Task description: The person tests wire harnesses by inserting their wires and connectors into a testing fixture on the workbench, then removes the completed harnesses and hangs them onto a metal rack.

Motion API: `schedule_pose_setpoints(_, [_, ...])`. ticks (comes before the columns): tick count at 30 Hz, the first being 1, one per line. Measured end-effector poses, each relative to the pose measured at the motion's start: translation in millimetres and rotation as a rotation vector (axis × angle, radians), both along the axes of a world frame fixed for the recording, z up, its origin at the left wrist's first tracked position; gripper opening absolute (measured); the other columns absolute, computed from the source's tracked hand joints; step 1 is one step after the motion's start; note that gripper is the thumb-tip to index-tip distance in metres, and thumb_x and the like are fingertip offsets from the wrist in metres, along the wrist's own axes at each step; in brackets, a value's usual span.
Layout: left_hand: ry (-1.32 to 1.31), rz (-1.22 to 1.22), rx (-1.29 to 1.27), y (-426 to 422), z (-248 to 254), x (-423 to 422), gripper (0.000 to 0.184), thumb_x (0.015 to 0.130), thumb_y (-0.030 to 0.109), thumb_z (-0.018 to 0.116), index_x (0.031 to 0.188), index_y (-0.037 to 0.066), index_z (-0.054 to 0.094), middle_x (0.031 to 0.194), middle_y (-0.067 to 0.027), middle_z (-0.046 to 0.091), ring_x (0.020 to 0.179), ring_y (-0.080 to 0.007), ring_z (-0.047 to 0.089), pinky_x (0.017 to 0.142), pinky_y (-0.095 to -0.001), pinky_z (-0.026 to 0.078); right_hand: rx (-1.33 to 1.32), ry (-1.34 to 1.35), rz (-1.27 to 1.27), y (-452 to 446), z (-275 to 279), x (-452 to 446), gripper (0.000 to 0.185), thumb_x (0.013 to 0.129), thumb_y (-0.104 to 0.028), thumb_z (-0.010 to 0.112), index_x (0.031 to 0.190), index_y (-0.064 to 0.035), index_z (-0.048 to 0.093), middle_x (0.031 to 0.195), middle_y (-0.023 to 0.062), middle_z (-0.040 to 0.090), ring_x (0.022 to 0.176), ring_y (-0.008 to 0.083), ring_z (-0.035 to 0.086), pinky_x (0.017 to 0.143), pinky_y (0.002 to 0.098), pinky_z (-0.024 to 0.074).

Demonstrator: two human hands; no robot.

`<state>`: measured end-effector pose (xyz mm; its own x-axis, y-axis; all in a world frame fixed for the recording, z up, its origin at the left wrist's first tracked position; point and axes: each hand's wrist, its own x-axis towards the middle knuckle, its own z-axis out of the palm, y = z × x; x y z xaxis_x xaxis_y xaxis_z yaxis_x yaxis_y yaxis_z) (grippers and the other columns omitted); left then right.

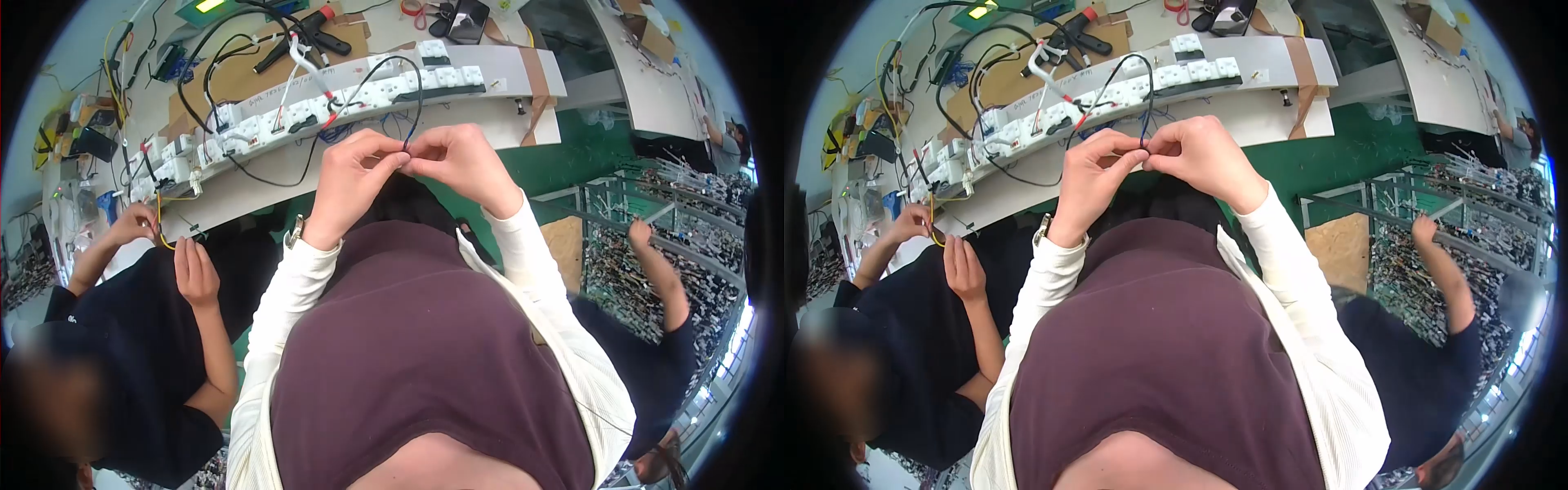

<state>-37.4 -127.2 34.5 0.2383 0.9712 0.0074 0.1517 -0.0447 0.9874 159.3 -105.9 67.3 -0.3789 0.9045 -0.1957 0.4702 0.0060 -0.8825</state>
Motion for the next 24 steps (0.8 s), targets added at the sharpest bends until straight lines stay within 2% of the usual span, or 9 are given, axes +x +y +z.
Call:
schedule_pose_setpoints(2, [0.025, 0.023, 0.003, 17, -4, 10, 0.017, 0.089, 0.003, 0.069, 0.106, -0.001, 0.069, 0.085, -0.0097, 0.067, 0.078, -0.0199, 0.069, 0.07, -0.0301, 0.054, -0.022, -0.033, 0.07, 23, -4, 13, 0.018, 0.082, -0.006, 0.074, 0.098, 0.0032, 0.071, 0.079, 0.0079, 0.072, 0.072, 0.012, 0.067, 0.068, 0.0259, 0.0536])
schedule_pose_setpoints(4, [0.266, 0.103, 0.265, 32, -17, 23, 0.01, 0.087, 0.003, 0.07, 0.096, -0.001, 0.066, 0.089, -0.0129, 0.066, 0.076, -0.0268, 0.067, 0.066, -0.0342, 0.052, 0.049, -0.086, 0.124, 48, -4, 27, 0.017, 0.083, -0.006, 0.073, 0.098, 0.0024, 0.07, 0.079, 0.0079, 0.072, 0.071, 0.0129, 0.067, 0.068, 0.0264, 0.0534])
schedule_pose_setpoints(5, [0.278, 0.164, 0.339, 42, -23, 30, 0.01, 0.086, 0.002, 0.069, 0.095, 0.001, 0.065, 0.091, -0.0149, 0.066, 0.075, -0.0329, 0.065, 0.066, -0.0377, 0.051, 0.121, -0.136, 0.163, 63, -5, 32, 0.017, 0.083, -0.007, 0.072, 0.097, 0.0016, 0.07, 0.079, 0.0079, 0.073, 0.07, 0.0137, 0.068, 0.067, 0.0268, 0.0532])
schedule_pose_setpoints(9, [0.371, 0.475, 0.486, 87, -42, 57, 0.012, 0.088, 0.002, 0.067, 0.1, 0.001, 0.065, 0.09, -0.0148, 0.066, 0.077, -0.0342, 0.065, 0.068, -0.0377, 0.052, 0.296, -0.072, 0.142, 126, -35, 31, 0.017, 0.083, -0.013, 0.074, 0.095, -0.0015, 0.069, 0.079, 0.0109, 0.073, 0.069, 0.0191, 0.07, 0.066, 0.0288, 0.053])
schedule_pose_setpoints(12, [0.382, 0.586, 0.345, 109, -52, 55, 0.012, 0.087, 0.002, 0.067, 0.099, 0.0, 0.065, 0.088, -0.0156, 0.067, 0.075, -0.033, 0.066, 0.067, -0.0366, 0.052, 0.368, 0.055, 0.221, 177, -70, 21, 0.014, 0.08, -0.015, 0.074, 0.091, -0.0058, 0.073, 0.078, 0.0099, 0.073, 0.071, 0.0256, 0.071, 0.067, 0.0346, 0.0549])
schedule_pose_setpoints(13, [0.354, 0.625, 0.235, 115, -54, 53, 0.013, 0.087, 0.003, 0.069, 0.098, -0.002, 0.067, 0.086, -0.0154, 0.069, 0.073, -0.0275, 0.068, 0.068, -0.034, 0.053, 0.356, 0.063, 0.24, 190, -75, 18, 0.014, 0.08, -0.015, 0.074, 0.091, -0.0058, 0.073, 0.078, 0.0099, 0.073, 0.071, 0.0256, 0.071, 0.067, 0.0346, 0.0549])
schedule_pose_setpoints(17, [0.205, 0.722, 0.078, 122, -52, 60, 0.014, 0.085, 0.005, 0.073, 0.096, -0.003, 0.069, 0.085, -0.0141, 0.073, 0.075, -0.0187, 0.071, 0.071, -0.0294, 0.054, 0.351, 0.034, 0.445, 221, -81, 12, 0.015, 0.08, -0.016, 0.075, 0.091, -0.0053, 0.074, 0.08, 0.0096, 0.074, 0.071, 0.0228, 0.071, 0.067, 0.0321, 0.0552])
schedule_pose_setpoints(21, [0.255, 0.785, -0.033, 123, -52, 65, 0.012, 0.086, 0.004, 0.072, 0.096, -0.002, 0.069, 0.084, -0.0137, 0.072, 0.073, -0.0203, 0.07, 0.069, -0.0296, 0.054, 0.348, 0.065, 0.574, 240, -86, 7, 0.016, 0.079, -0.014, 0.077, 0.09, -0.0036, 0.075, 0.079, 0.0087, 0.074, 0.07, 0.0198, 0.071, 0.067, 0.0299, 0.0551])
schedule_pose_setpoints(24, [0.463, 0.784, 0.058, 119, -52, 68, 0.01, 0.086, 0.002, 0.071, 0.096, -0.001, 0.068, 0.084, -0.0125, 0.069, 0.071, -0.0234, 0.069, 0.068, -0.0308, 0.054, 0.294, 0.066, 0.661, 249, -81, 6, 0.014, 0.078, -0.012, 0.077, 0.09, -0.0042, 0.076, 0.079, 0.0086, 0.073, 0.069, 0.0198, 0.07, 0.067, 0.03, 0.0551])
